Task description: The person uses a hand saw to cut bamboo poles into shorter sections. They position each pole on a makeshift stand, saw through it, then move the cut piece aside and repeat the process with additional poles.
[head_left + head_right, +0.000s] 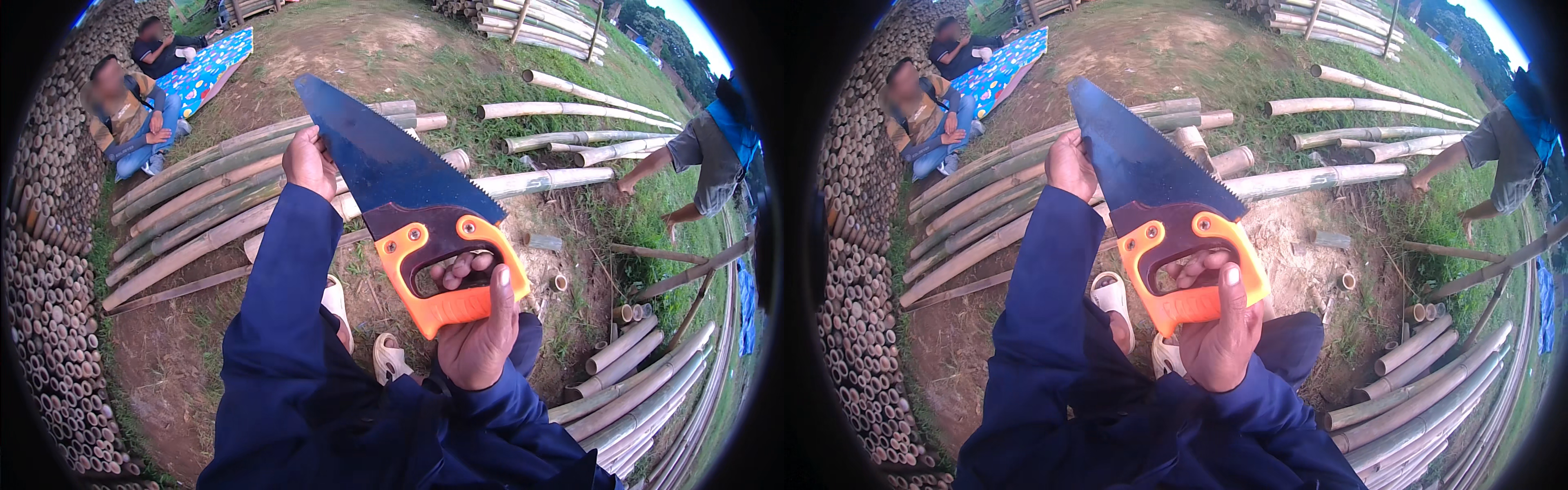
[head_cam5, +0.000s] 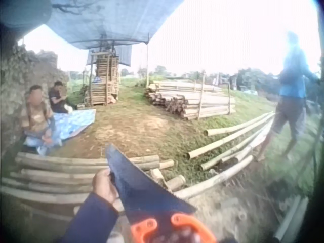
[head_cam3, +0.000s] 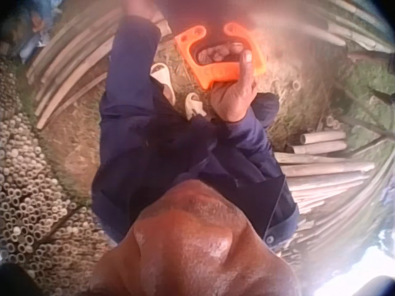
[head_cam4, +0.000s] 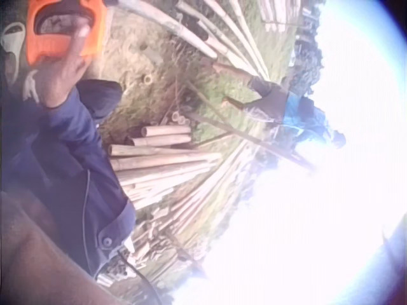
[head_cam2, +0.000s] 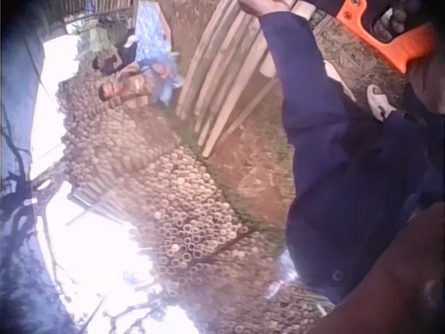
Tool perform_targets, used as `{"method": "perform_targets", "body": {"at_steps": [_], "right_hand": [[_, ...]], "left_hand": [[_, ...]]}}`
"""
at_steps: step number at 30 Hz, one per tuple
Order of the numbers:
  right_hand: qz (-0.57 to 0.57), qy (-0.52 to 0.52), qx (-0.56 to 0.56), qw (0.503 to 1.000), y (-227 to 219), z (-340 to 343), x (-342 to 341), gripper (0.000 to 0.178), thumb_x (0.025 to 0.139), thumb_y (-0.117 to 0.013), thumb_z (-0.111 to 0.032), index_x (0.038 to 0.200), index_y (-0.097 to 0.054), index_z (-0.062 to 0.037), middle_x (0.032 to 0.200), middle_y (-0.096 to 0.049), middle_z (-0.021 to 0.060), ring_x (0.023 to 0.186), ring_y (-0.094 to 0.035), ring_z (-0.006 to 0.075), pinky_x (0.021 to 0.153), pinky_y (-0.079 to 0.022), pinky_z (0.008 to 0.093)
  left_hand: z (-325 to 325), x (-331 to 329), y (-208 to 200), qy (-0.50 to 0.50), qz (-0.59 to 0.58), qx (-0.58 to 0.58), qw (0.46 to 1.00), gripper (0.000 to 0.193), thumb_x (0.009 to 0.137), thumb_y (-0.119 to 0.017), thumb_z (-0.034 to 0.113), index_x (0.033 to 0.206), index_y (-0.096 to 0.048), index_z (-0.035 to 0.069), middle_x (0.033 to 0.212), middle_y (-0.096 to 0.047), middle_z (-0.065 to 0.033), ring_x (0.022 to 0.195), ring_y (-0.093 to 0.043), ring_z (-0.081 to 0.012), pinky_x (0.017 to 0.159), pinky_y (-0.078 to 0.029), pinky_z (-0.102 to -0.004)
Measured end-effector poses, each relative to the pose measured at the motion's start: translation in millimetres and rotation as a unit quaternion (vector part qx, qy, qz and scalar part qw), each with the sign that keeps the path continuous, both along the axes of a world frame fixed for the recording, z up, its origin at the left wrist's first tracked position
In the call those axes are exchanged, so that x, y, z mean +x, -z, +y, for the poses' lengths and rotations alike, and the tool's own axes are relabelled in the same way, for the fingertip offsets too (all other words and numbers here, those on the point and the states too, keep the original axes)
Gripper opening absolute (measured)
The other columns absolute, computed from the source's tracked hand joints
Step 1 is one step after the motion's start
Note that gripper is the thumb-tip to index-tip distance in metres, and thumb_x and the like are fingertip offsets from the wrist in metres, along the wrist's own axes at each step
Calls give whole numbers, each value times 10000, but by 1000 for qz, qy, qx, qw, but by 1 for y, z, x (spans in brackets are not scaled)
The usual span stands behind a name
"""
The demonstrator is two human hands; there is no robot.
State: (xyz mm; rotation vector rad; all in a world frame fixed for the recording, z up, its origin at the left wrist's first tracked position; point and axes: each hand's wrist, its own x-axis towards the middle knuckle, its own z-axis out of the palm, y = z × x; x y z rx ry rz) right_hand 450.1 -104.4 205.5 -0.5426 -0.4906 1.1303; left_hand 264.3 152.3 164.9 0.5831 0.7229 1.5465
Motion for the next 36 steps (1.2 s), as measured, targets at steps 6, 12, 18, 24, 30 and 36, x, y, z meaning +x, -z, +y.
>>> {"method": "perform_targets", "body": {"at_steps": [6,12,18,24,30,36], "right_hand": [[96,-65,-160,980,63,5,18,190,1067,-606,-223,1168,-611,-62,1009,-665,56,898,-659,169,854,-581,332],[211,-182,-181,943,148,27,24,255,1085,-550,-234,1239,-556,-31,1053,-669,83,893,-718,196,813,-650,350],[352,-327,-222,848,196,41,34,295,1084,-530,-272,1164,-533,12,957,-632,123,735,-695,203,662,-656,329],[413,-365,-206,809,187,44,22,359,1088,-539,-310,1147,-533,44,1009,-619,162,779,-712,222,702,-669,317],[390,-353,-195,828,177,46,16,344,1088,-537,-311,1157,-537,26,959,-636,146,797,-720,222,678,-659,314],[236,-220,-212,923,159,40,4,280,1028,-539,-158,1290,-551,-62,999,-679,75,826,-696,158,709,-611,288]], "left_hand": [[-14,15,-11,-121,101,15,987,317,984,-505,258,907,-676,3,826,-726,-95,633,-677,-193,592,-530,-312],[-45,38,-27,-35,212,103,971,380,956,-539,227,981,-714,-109,870,-748,-164,699,-727,-222,659,-563,-312],[-49,59,-7,-29,317,181,931,316,908,-602,49,1161,-745,-75,928,-762,-117,799,-685,-122,716,-547,-266],[-53,66,-15,-35,302,238,922,295,914,-689,-15,1204,-741,-38,996,-762,-88,839,-686,-107,764,-552,-252],[-58,64,-24,-25,327,198,924,249,934,-696,-3,1174,-729,-59,986,-771,-89,871,-706,-113,794,-561,-252],[-49,47,-18,-78,320,183,926,237,1008,-645,134,1021,-711,-93,805,-683,-8,691,-547,-53,634,-462,-248]]}}
